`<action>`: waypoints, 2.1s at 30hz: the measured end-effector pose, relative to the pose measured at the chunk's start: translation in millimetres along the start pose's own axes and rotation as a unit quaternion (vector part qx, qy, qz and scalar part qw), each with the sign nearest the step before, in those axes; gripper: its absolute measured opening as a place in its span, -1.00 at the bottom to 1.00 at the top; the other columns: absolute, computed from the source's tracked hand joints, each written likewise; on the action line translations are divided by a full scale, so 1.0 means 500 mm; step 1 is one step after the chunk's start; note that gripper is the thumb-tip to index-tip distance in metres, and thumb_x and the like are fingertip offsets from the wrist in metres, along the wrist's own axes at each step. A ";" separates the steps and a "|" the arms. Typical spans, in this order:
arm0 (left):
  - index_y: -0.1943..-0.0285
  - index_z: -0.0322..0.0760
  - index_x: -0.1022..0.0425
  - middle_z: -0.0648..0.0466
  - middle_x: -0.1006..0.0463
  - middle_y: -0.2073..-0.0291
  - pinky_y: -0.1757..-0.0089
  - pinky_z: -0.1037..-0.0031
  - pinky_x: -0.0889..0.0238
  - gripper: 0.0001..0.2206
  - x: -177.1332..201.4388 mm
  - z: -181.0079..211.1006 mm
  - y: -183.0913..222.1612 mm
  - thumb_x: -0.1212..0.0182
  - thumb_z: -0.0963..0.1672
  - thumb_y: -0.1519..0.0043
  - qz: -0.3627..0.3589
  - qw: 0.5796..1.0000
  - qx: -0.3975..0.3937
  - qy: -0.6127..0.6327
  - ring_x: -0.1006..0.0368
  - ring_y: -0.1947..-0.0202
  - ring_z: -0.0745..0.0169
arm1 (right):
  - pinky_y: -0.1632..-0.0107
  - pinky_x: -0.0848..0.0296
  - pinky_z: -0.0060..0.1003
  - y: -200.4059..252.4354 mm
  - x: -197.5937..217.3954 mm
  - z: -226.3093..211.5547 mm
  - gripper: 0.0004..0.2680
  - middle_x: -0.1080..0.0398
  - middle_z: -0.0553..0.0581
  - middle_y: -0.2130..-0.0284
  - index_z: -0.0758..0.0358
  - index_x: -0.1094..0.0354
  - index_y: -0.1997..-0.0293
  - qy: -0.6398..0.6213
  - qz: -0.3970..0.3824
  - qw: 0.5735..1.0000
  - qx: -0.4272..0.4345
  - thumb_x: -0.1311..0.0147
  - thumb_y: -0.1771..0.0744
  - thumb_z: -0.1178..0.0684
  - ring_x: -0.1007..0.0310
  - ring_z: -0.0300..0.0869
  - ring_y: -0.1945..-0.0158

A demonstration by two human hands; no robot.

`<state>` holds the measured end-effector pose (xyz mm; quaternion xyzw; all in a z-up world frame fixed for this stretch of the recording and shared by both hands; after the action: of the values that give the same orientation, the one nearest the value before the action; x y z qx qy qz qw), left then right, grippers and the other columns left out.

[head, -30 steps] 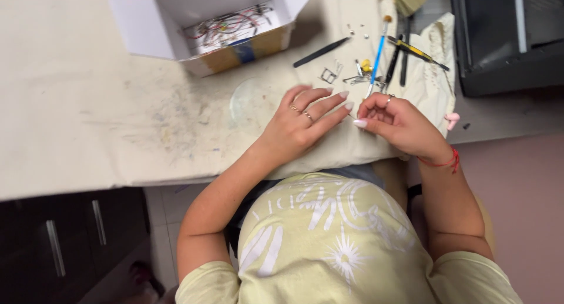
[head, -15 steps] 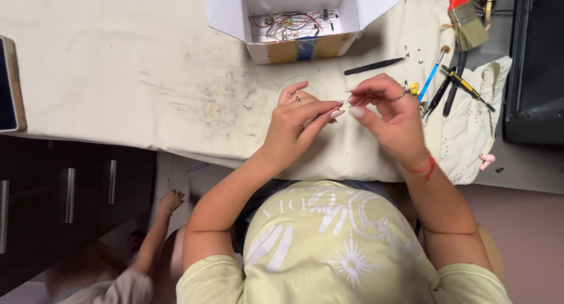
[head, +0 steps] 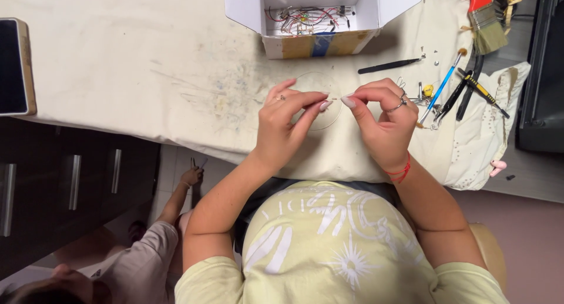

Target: Sorting small electronic components and wires and packing them into a cardboard box.

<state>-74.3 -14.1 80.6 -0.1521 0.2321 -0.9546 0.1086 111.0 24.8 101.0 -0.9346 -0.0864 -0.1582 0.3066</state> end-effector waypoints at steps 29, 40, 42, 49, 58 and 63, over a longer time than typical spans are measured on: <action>0.18 -0.20 -0.65 0.18 -0.54 0.44 -0.22 -0.15 -0.09 -0.99 0.021 0.030 -0.004 -0.36 -0.18 -0.28 0.033 0.967 -0.202 -0.148 -0.47 0.27 0.23 | 0.13 -0.43 -0.18 0.016 -0.037 0.005 -0.93 -0.41 0.23 0.42 0.44 -0.45 0.26 -0.040 0.004 0.999 -0.003 -0.28 -0.36 0.29 -0.40 -0.06 0.33; 0.13 -0.17 -0.66 0.15 -0.52 0.40 -0.16 -0.14 -0.15 -0.96 0.039 0.050 -0.094 -0.33 -0.18 -0.30 0.064 0.947 -0.224 -0.222 -0.42 0.28 0.15 | 0.14 -0.39 -0.30 0.057 0.045 0.076 -0.91 -0.30 0.27 0.40 0.47 -0.30 0.23 -0.194 0.127 0.965 -0.120 -0.09 -0.42 0.27 -0.33 -0.16 0.32; 0.03 -0.28 -0.59 0.01 -0.53 0.12 -0.18 -0.06 -0.06 -0.84 0.027 0.045 -0.141 -0.20 -0.31 -0.30 -0.017 0.943 -0.201 -0.264 -0.43 0.15 -0.06 | 0.18 -0.39 -0.41 0.076 0.071 0.078 -0.93 -0.35 0.15 0.37 0.32 -0.36 0.20 -0.230 0.195 0.932 -0.203 -0.13 -0.39 0.16 -0.37 -0.19 0.33; 0.30 -0.09 -0.66 0.07 -0.52 0.42 0.04 0.20 -0.12 -0.86 -0.020 -0.165 -0.272 -0.21 -0.20 -0.07 -0.072 0.868 -0.208 -0.446 -0.40 0.33 0.00 | 0.19 -0.37 -0.31 0.156 0.264 0.126 -0.93 -0.35 0.14 0.41 0.23 -0.34 0.22 -0.239 0.372 0.856 -0.267 -0.13 -0.41 0.17 -0.30 -0.21 0.37; 0.02 -0.35 -0.59 -0.03 -0.53 0.26 0.23 0.24 -0.28 -0.97 -0.057 -0.058 -0.227 -0.30 -0.22 -0.44 -0.063 0.919 -0.262 -0.286 -0.43 0.28 -0.07 | 0.15 -0.42 -0.46 0.209 0.346 0.155 -0.87 -0.51 0.25 0.09 0.43 -0.44 -0.02 0.096 0.161 0.926 -0.329 0.07 -0.49 0.24 -0.49 -0.21 0.24; 0.10 -0.24 -0.65 0.04 -0.60 0.29 0.23 0.25 -0.42 -0.89 -0.116 0.001 -0.140 -0.40 -0.22 -0.23 -0.112 0.957 -0.228 -0.142 -0.54 0.30 -0.02 | 0.19 -0.44 -0.38 0.209 0.312 0.179 -0.78 -0.42 0.23 0.16 0.30 -0.54 -0.06 0.166 0.084 0.947 -0.263 -0.23 -0.33 0.36 -0.38 -0.15 0.27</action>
<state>-29.7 62.5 100.3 -0.3316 0.4073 -0.8509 -0.0045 305.4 5.0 30.1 -0.9464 0.0892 -0.3021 0.0718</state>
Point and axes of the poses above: each hand's wrist, its own y-axis away from the middle knuckle, its own x-axis out of the back of the hand, z = x × y, the point moved 3 cm from there along -y, towards the middle knuckle
